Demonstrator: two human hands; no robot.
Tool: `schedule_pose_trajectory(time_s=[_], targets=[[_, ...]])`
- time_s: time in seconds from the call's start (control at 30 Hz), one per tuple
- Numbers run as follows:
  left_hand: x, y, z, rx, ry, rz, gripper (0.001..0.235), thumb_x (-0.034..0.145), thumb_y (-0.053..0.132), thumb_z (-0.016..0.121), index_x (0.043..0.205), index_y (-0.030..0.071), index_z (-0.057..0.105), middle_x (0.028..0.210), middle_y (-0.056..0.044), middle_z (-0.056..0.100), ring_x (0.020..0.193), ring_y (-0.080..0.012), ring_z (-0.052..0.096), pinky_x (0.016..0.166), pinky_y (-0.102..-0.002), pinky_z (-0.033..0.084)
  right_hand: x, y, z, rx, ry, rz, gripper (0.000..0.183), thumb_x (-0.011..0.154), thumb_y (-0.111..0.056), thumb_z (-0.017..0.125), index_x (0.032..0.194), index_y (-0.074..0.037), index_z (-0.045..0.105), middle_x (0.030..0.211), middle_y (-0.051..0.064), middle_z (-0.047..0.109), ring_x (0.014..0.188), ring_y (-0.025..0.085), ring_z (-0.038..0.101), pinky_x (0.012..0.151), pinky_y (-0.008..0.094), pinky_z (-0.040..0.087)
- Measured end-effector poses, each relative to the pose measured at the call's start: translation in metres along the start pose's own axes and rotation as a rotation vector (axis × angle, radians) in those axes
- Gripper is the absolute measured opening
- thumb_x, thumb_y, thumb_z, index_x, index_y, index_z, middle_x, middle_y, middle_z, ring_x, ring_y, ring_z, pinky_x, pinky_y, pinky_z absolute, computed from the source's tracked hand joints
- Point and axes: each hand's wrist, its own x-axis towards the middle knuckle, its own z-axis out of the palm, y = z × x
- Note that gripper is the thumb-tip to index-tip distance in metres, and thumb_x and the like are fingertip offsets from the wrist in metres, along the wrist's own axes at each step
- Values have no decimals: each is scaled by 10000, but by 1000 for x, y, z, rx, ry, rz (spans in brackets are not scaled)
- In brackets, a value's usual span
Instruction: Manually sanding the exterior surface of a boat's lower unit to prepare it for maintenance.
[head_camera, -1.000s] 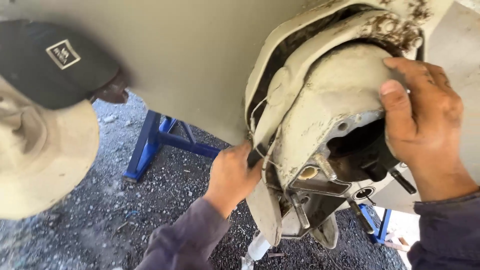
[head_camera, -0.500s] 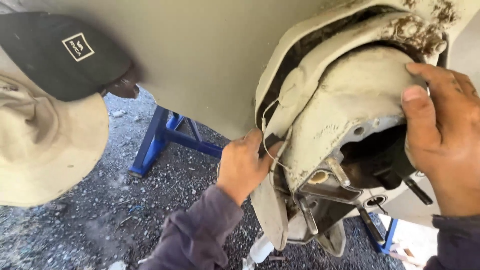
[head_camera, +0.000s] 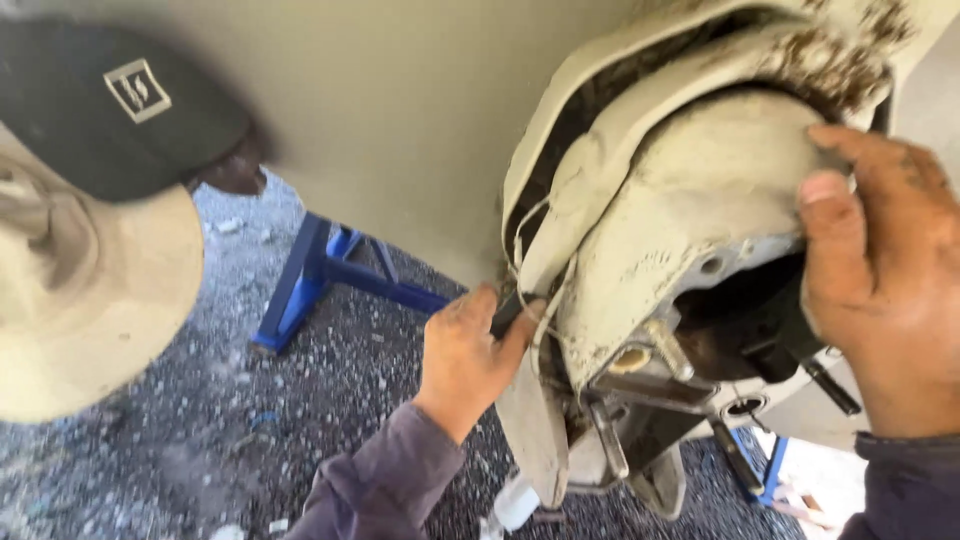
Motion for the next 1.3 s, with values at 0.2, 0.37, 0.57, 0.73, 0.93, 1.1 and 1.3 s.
schedule_pose_trajectory(time_s=[0.2, 0.37, 0.57, 0.73, 0.93, 1.1, 1.3], targets=[[26, 4, 0, 17, 41, 121, 349, 828, 290, 607, 630, 59, 435, 525, -25, 448, 355, -105, 389, 302, -246, 349, 5, -2, -1, 2, 38, 21, 416, 1061, -161, 360, 1186, 175, 572, 1065, 324, 583, 1012, 455, 538, 827, 477, 414], [8, -10, 7, -34, -20, 46, 274, 845, 275, 582, 700, 55, 506, 511, 32, 467, 345, -52, 334, 282, -184, 305, 3, -1, 0, 42, 36, 31, 384, 1054, -87, 378, 1210, 223, 543, 1158, 377, 531, 1071, 464, 510, 954, 471, 367], [15, -6, 7, 107, 43, 133, 352, 842, 296, 620, 624, 104, 421, 436, 58, 313, 298, -48, 239, 235, -212, 259, 4, -6, -1, -20, 18, 43, 403, 1069, -158, 356, 1221, 150, 566, 1122, 342, 569, 1019, 457, 545, 900, 469, 399], [9, -4, 3, 57, 7, 99, 333, 857, 340, 547, 660, 85, 465, 431, 54, 331, 322, -54, 221, 257, -210, 214, 5, -4, -1, -86, -13, 78, 513, 1040, -234, 293, 1230, 153, 572, 775, 250, 573, 921, 457, 575, 705, 482, 470], [7, -1, 7, 41, 47, 53, 370, 855, 299, 576, 590, 104, 406, 436, 38, 349, 309, -72, 249, 244, -242, 230, 2, 2, 3, -7, 1, 91, 511, 1059, -258, 322, 1219, 151, 583, 915, 263, 596, 1058, 445, 542, 883, 504, 402], [22, -2, 3, -20, 88, 65, 359, 814, 354, 599, 636, 82, 446, 430, 46, 335, 324, -58, 251, 266, -225, 219, 6, -2, 0, -16, 59, 15, 421, 1031, -146, 358, 1162, 191, 573, 1084, 329, 584, 974, 429, 545, 869, 457, 423], [4, -5, 7, -109, 59, -46, 353, 814, 337, 589, 611, 99, 425, 481, 42, 373, 343, -59, 281, 279, -212, 265, 4, -6, 0, 25, 14, 69, 399, 1047, -143, 358, 1196, 163, 566, 1109, 322, 572, 1051, 451, 522, 928, 481, 377]])
